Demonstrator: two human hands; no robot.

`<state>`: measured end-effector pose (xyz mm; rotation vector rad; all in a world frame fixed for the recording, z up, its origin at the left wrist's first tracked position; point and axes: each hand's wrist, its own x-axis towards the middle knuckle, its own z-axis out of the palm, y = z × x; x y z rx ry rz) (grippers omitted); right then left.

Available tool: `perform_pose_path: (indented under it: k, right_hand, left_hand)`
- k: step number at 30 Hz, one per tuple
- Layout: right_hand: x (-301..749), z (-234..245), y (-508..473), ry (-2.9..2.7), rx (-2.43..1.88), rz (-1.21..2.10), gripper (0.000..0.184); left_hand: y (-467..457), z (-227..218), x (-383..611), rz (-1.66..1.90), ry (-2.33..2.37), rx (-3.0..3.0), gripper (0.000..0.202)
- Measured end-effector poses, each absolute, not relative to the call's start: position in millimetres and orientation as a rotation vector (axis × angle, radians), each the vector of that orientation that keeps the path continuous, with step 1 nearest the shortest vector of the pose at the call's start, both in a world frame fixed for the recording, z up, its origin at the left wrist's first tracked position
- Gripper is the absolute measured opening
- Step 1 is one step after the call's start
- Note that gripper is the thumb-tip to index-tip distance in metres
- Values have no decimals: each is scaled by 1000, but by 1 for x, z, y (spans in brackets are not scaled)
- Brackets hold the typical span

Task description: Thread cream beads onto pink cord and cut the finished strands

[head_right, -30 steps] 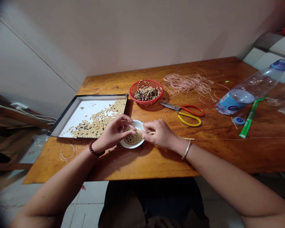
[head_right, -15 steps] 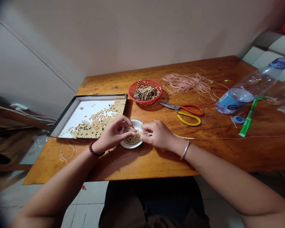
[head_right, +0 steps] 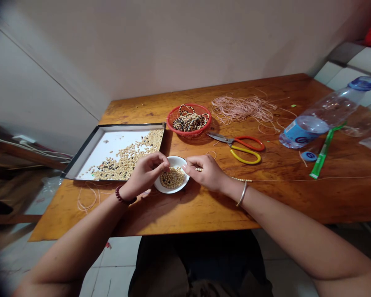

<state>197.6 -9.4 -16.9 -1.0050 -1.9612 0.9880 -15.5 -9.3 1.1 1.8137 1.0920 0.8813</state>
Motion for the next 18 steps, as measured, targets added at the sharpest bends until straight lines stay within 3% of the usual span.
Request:
perform_pose_path:
  k: [12, 18]
  right_hand:
    - [198, -17, -9, -1935, -1061, 932, 38]
    - [198, -18, -11, -2016, -1038, 882, 38]
  left_hand:
    - [-12, 10, -13, 831, 1111, 1900, 19]
    - [-10, 6, -13, 827, 1040, 1789, 25]
